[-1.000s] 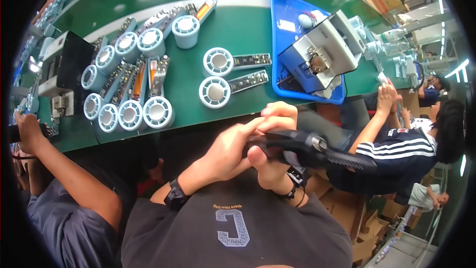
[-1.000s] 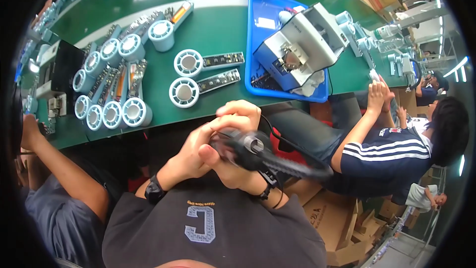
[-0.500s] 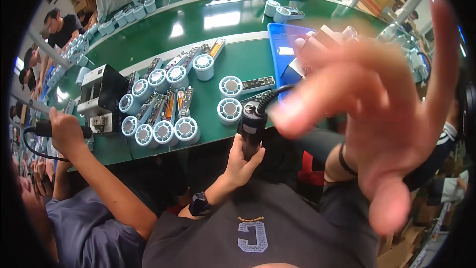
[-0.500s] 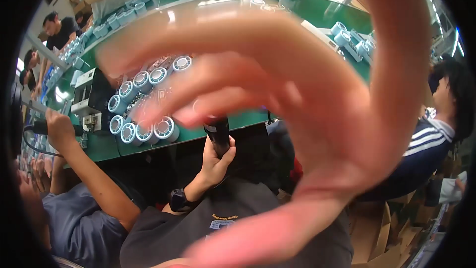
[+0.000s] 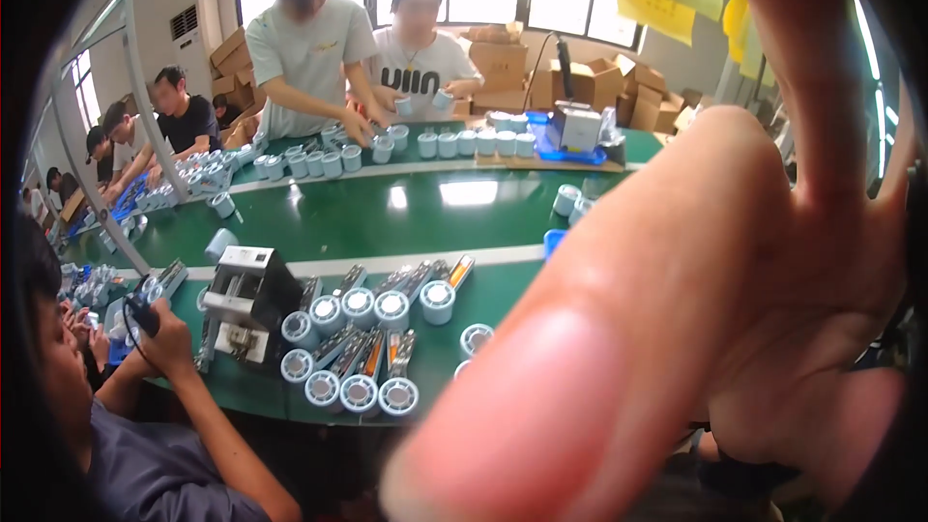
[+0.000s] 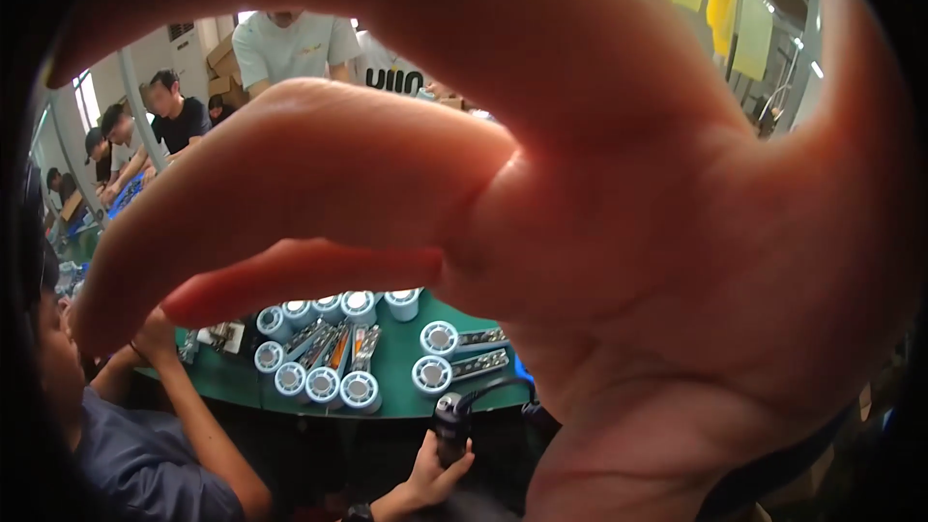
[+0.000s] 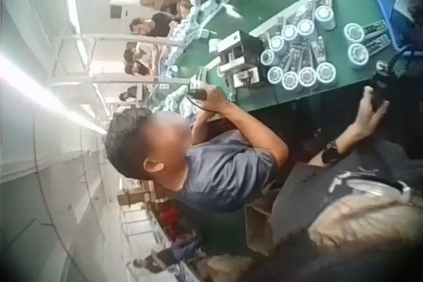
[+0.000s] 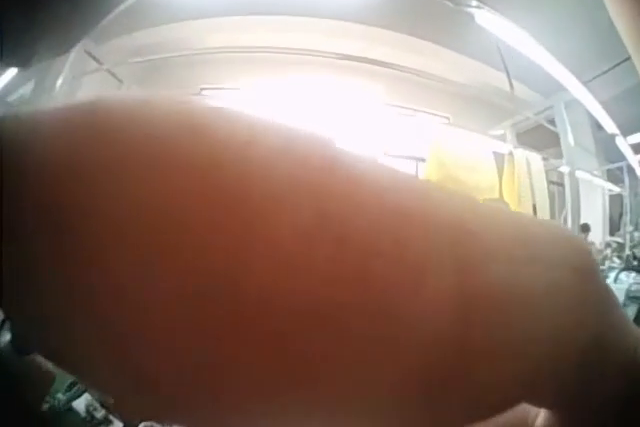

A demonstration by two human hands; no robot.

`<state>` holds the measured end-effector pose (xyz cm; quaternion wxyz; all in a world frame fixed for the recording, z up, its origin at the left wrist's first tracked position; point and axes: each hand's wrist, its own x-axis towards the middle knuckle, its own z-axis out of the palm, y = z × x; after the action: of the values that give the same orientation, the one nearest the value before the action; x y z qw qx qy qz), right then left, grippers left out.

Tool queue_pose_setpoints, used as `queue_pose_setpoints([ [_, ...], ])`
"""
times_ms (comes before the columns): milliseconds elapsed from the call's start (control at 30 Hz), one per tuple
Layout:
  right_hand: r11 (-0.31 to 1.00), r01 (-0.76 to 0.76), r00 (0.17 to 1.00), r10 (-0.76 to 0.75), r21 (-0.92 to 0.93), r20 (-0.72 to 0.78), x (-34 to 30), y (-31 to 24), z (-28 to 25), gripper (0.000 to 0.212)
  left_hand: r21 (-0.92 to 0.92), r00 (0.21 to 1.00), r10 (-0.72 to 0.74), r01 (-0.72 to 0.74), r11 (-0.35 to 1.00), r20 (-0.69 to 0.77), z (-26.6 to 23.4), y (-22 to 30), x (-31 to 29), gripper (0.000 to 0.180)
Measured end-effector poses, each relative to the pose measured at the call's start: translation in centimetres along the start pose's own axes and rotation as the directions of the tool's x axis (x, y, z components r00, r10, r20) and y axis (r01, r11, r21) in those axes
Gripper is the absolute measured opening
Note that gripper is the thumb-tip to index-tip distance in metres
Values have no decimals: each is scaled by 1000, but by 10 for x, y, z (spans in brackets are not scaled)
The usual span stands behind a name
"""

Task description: Use an electric screwdriver to secure components on a circuit board at a factory assembly line.

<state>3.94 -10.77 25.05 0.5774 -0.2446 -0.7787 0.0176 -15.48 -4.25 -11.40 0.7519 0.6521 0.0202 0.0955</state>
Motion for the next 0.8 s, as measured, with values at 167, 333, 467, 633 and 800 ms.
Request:
queue_pose_setpoints([
  [167,996,-67,996,64,52,58,5,5,-6,54,301,999,-41,50,952,-36,3,10,-5,42],
  [333,944,-209,967,238,255,-87,-42,15,26,48,174,993,119,-120,977,14,-7,16,8,44],
  [467,855,-241,885,388,458,-258,-87,18,72,44,100,996,49,-57,993,79,-11,22,25,38],
  [633,775,-210,779,501,597,-377,-121,9,88,39,71,994,80,-86,994,79,-5,13,33,36],
  [800,733,-157,740,531,662,-412,-134,20,86,35,100,992,-23,11,995,124,-16,-2,30,58],
])
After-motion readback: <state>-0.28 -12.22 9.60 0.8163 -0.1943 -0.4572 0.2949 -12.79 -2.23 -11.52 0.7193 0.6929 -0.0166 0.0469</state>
